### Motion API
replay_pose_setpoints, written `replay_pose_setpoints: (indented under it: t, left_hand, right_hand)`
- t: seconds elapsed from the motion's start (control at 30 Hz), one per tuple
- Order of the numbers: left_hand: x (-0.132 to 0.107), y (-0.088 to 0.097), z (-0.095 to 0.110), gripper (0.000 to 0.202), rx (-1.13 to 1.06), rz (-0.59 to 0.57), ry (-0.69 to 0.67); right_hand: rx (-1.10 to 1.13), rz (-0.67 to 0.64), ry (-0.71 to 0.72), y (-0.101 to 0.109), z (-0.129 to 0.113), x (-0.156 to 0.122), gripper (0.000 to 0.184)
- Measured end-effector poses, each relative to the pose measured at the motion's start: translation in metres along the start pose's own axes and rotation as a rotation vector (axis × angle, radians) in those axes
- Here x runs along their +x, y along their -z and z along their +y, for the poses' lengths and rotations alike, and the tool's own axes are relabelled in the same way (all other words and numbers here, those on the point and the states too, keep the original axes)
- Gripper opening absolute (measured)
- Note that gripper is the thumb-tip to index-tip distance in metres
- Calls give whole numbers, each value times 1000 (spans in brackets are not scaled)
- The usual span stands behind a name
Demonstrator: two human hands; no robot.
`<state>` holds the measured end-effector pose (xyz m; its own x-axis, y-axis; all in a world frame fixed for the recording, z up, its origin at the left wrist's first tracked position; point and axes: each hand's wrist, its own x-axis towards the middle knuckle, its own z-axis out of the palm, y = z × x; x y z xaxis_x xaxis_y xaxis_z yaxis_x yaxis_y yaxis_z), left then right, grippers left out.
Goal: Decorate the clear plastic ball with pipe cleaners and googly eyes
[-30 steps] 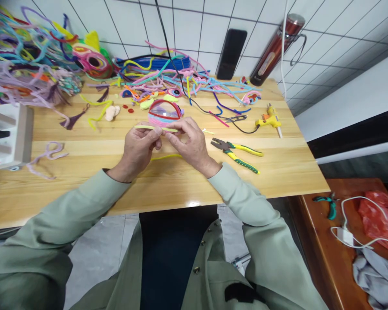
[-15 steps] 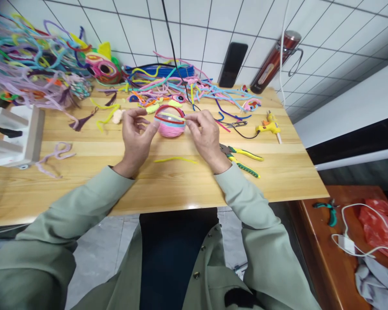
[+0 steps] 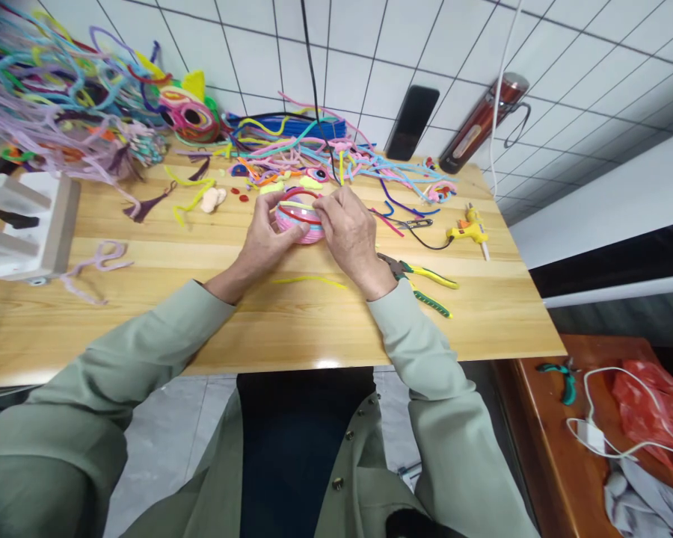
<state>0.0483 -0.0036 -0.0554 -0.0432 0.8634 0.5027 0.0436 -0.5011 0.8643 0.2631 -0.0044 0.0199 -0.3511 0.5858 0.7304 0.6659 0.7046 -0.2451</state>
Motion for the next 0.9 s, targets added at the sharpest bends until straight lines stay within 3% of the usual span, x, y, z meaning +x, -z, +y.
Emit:
replay_pose_setpoints:
  t: [0.27,0.47,0.63,0.9]
  left_hand:
    - [2,2,18,80,-53,36,164]
    - [9,6,4,70,-103,104,175]
    - [12,11,-3,67,-197,104,242]
    - [12,8,7,52,-233,121,236]
  right_hand:
    - [-56,24,55,3,-4,-5,34]
    - [34,-10,-12,-1,-6,-8,30]
    - [220,-38,-150,4,-2,-8,21]
    - [623,-84,-573,7,11,-10,18]
